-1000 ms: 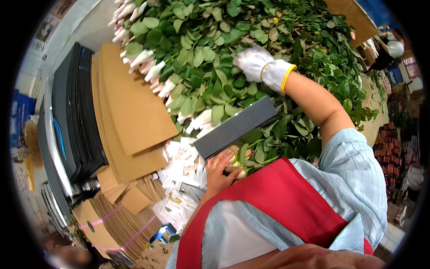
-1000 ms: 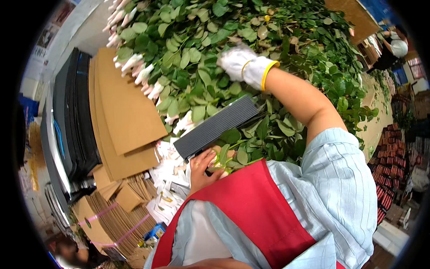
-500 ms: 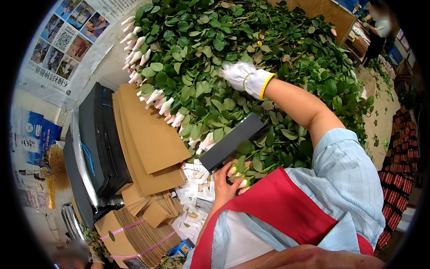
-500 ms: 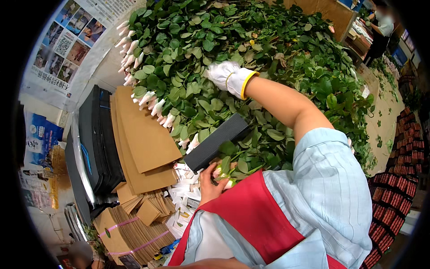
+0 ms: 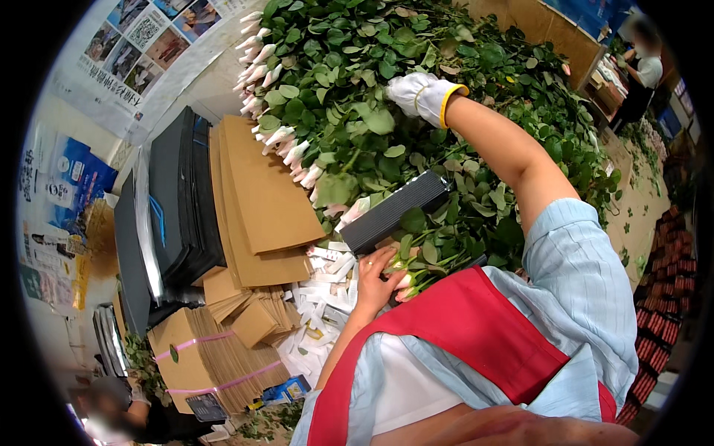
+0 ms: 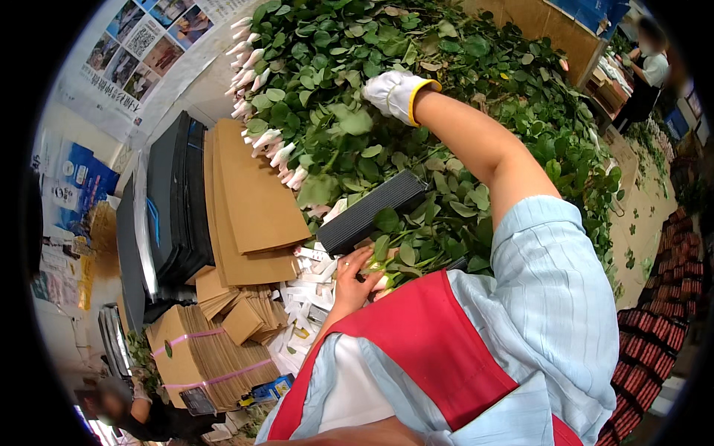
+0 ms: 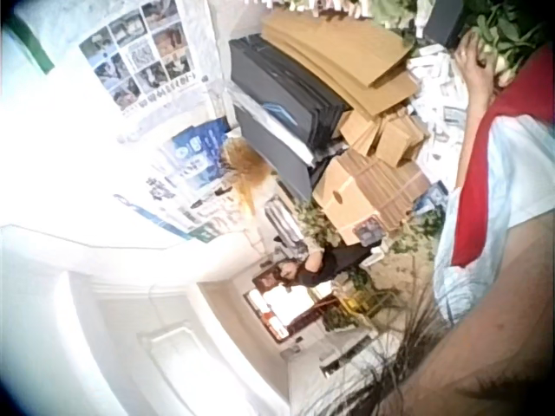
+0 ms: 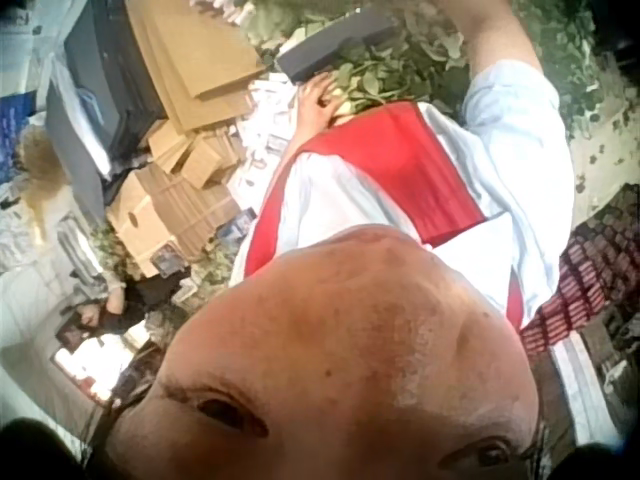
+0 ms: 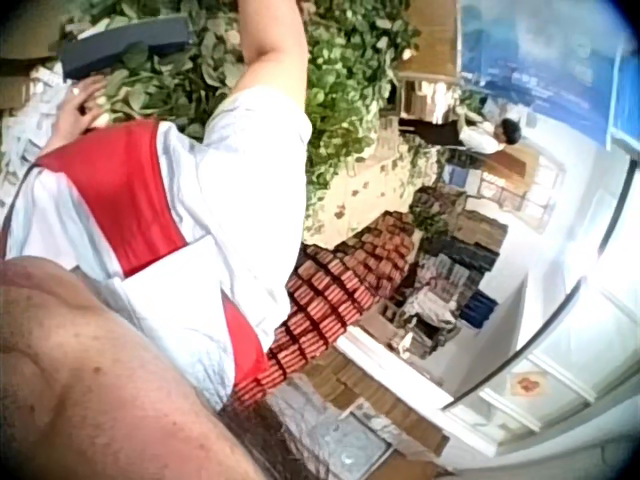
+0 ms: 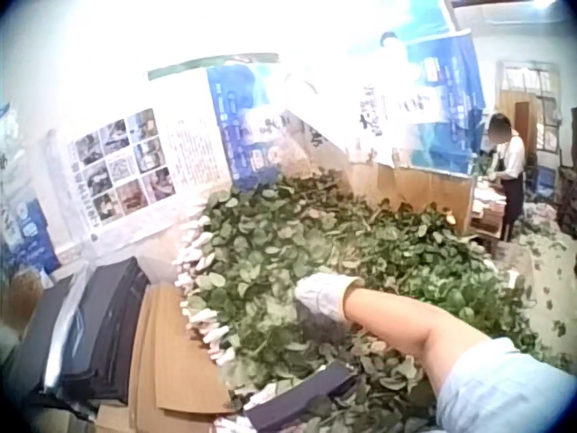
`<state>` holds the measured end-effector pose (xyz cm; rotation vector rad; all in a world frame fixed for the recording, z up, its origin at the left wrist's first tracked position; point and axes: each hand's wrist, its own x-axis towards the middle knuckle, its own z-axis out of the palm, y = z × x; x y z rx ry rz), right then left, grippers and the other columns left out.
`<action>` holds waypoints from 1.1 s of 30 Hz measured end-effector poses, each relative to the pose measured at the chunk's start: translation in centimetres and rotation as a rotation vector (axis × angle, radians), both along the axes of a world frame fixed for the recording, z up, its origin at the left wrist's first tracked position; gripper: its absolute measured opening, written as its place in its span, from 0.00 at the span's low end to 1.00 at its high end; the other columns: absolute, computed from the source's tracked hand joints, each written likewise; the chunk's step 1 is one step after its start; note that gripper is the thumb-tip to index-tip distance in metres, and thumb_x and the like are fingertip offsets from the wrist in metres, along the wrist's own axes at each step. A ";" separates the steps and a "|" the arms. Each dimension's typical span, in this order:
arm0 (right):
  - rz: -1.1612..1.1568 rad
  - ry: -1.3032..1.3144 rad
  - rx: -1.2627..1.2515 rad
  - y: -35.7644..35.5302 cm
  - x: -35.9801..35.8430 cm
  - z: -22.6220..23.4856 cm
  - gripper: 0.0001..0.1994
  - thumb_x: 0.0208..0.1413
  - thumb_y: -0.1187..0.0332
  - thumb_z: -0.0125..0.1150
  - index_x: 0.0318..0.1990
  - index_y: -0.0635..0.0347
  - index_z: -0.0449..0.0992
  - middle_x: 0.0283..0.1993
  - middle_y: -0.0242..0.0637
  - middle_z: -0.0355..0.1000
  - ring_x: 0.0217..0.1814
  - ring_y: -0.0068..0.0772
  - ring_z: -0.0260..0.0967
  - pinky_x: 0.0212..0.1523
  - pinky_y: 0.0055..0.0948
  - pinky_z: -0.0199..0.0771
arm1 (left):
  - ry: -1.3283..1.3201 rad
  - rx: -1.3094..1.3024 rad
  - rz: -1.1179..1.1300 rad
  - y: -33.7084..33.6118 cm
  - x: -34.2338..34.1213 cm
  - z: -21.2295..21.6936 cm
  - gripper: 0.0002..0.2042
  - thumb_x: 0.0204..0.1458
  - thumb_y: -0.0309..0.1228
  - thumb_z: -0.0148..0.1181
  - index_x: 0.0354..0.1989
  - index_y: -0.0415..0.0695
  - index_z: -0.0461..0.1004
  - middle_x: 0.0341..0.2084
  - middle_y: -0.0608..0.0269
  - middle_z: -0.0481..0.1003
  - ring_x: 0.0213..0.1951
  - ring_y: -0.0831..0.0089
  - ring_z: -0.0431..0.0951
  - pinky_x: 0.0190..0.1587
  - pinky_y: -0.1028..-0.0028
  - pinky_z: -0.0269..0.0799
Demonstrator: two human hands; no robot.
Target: The person arranges pink roses and green leaves into a black plastic tray, then wraps the stems with white foam netting and places the bundle into a clear plastic bag. The person repeats this process for multiple rose bundles.
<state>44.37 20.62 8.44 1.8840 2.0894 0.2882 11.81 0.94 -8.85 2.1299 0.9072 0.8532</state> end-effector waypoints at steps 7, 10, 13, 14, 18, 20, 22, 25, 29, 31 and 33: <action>-0.036 0.136 0.247 0.3 -0.2 3.1 0.14 0.53 0.74 0.56 0.48 0.59 0.75 0.42 0.50 0.78 0.45 0.49 0.78 0.44 0.42 0.80 | 0.019 0.001 -0.026 0.6 -0.3 0.5 0.25 0.41 0.29 0.73 0.52 0.45 0.76 0.52 0.57 0.76 0.54 0.55 0.72 0.57 0.63 0.65; 0.081 0.020 0.888 -2.7 4.5 7.6 0.11 0.60 0.68 0.50 0.42 0.63 0.76 0.36 0.49 0.77 0.33 0.43 0.78 0.39 0.35 0.78 | 0.044 -0.085 0.019 0.1 0.0 0.7 0.28 0.41 0.29 0.73 0.55 0.43 0.73 0.50 0.56 0.76 0.52 0.55 0.72 0.56 0.63 0.67; -0.131 0.013 0.914 -2.1 11.2 8.9 0.10 0.56 0.71 0.50 0.43 0.56 0.75 0.36 0.47 0.76 0.37 0.48 0.76 0.40 0.39 0.77 | 0.049 -0.179 0.031 0.1 0.5 0.8 0.34 0.42 0.32 0.74 0.61 0.47 0.68 0.53 0.58 0.73 0.51 0.57 0.72 0.55 0.64 0.68; 0.024 0.083 0.956 -3.2 9.4 10.0 0.11 0.55 0.72 0.50 0.44 0.54 0.75 0.36 0.46 0.75 0.38 0.49 0.76 0.39 0.40 0.77 | 0.039 -0.150 0.042 0.1 0.1 0.5 0.33 0.42 0.32 0.74 0.60 0.47 0.68 0.53 0.58 0.73 0.51 0.57 0.71 0.55 0.64 0.68; 0.035 0.199 0.552 -1.4 9.2 6.5 0.10 0.53 0.74 0.52 0.40 0.57 0.78 0.36 0.49 0.76 0.37 0.52 0.76 0.39 0.43 0.75 | 0.016 -0.026 -0.007 0.2 -0.8 0.1 0.26 0.43 0.30 0.72 0.53 0.46 0.75 0.51 0.58 0.76 0.53 0.56 0.71 0.57 0.63 0.65; -0.083 0.412 0.624 -2.3 8.5 5.7 0.09 0.57 0.72 0.50 0.39 0.58 0.78 0.36 0.51 0.77 0.38 0.53 0.75 0.42 0.44 0.73 | -0.004 -0.056 -0.014 0.3 -0.7 0.4 0.24 0.43 0.29 0.72 0.52 0.45 0.76 0.52 0.58 0.76 0.54 0.57 0.71 0.58 0.63 0.64; -0.066 0.209 0.707 -2.6 8.4 5.7 0.14 0.57 0.73 0.53 0.50 0.53 0.75 0.42 0.48 0.78 0.44 0.49 0.78 0.44 0.43 0.79 | -0.010 -0.109 -0.006 0.1 -0.5 0.0 0.24 0.43 0.29 0.72 0.52 0.45 0.76 0.52 0.59 0.76 0.53 0.57 0.72 0.58 0.63 0.64; -0.240 0.050 0.396 -0.1 13.3 2.2 0.14 0.60 0.73 0.50 0.50 0.55 0.78 0.55 0.44 0.73 0.50 0.47 0.76 0.47 0.44 0.78 | -0.043 -0.020 -0.045 1.0 0.4 -1.3 0.24 0.42 0.32 0.72 0.52 0.48 0.77 0.52 0.61 0.76 0.51 0.57 0.72 0.56 0.63 0.64; -0.071 0.012 0.461 0.1 7.0 3.0 0.12 0.59 0.68 0.53 0.48 0.57 0.78 0.50 0.46 0.77 0.48 0.47 0.77 0.47 0.40 0.79 | -0.056 0.032 0.001 0.8 -0.2 -0.8 0.25 0.42 0.31 0.73 0.52 0.48 0.77 0.51 0.61 0.76 0.52 0.58 0.72 0.57 0.65 0.64; -0.112 -0.087 0.480 1.4 6.8 3.5 0.12 0.57 0.67 0.56 0.47 0.57 0.78 0.47 0.46 0.77 0.48 0.47 0.77 0.45 0.39 0.79 | -0.046 0.041 -0.027 0.6 -0.3 -0.5 0.25 0.41 0.31 0.72 0.52 0.47 0.77 0.51 0.60 0.76 0.53 0.58 0.72 0.56 0.64 0.65; -0.222 0.085 0.648 1.0 6.9 5.8 0.15 0.55 0.69 0.58 0.50 0.54 0.78 0.48 0.44 0.77 0.48 0.45 0.77 0.46 0.36 0.80 | -0.016 -0.042 -0.015 0.6 -0.2 0.0 0.25 0.41 0.31 0.72 0.52 0.47 0.77 0.51 0.60 0.76 0.53 0.57 0.73 0.56 0.64 0.66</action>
